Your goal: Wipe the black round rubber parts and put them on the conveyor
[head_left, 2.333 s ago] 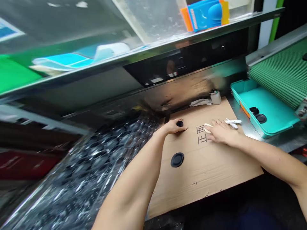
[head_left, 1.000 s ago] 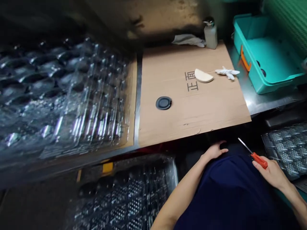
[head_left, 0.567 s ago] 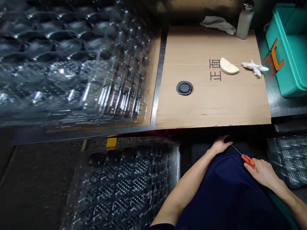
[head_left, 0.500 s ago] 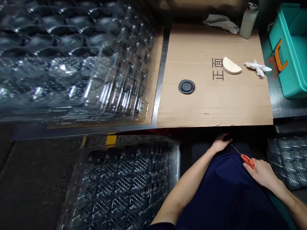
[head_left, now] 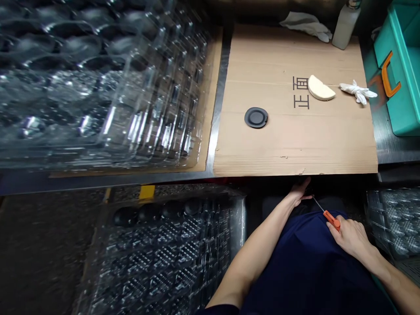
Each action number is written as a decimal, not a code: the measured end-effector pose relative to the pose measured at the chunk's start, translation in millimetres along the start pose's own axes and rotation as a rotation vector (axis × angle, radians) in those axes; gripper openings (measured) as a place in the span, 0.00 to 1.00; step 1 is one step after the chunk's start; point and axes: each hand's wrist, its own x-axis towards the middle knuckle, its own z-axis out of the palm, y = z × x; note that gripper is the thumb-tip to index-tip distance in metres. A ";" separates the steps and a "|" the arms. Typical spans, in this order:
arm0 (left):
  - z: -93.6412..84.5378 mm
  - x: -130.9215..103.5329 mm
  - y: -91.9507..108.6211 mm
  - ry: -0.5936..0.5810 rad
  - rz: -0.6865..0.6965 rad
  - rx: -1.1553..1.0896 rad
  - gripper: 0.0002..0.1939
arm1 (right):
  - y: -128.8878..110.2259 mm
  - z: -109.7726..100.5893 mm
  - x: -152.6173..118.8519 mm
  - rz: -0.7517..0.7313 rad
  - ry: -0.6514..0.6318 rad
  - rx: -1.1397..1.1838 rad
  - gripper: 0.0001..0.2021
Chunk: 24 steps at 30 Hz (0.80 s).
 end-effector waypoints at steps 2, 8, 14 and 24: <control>0.2 -2.8 -3.8 -0.014 0.064 0.078 0.37 | 3.2 -3.4 0.7 0.017 0.004 0.024 0.22; -1.8 -10.5 -9.5 -0.075 0.416 0.575 0.31 | 10.5 -14.1 3.4 0.081 0.014 0.092 0.22; -0.5 -9.3 -10.3 -0.029 0.424 0.547 0.29 | 12.1 -6.9 2.6 0.065 0.033 0.123 0.21; -8.3 -13.3 -5.8 -0.075 -0.017 -0.052 0.31 | 6.0 20.2 -7.3 -0.010 0.123 0.229 0.19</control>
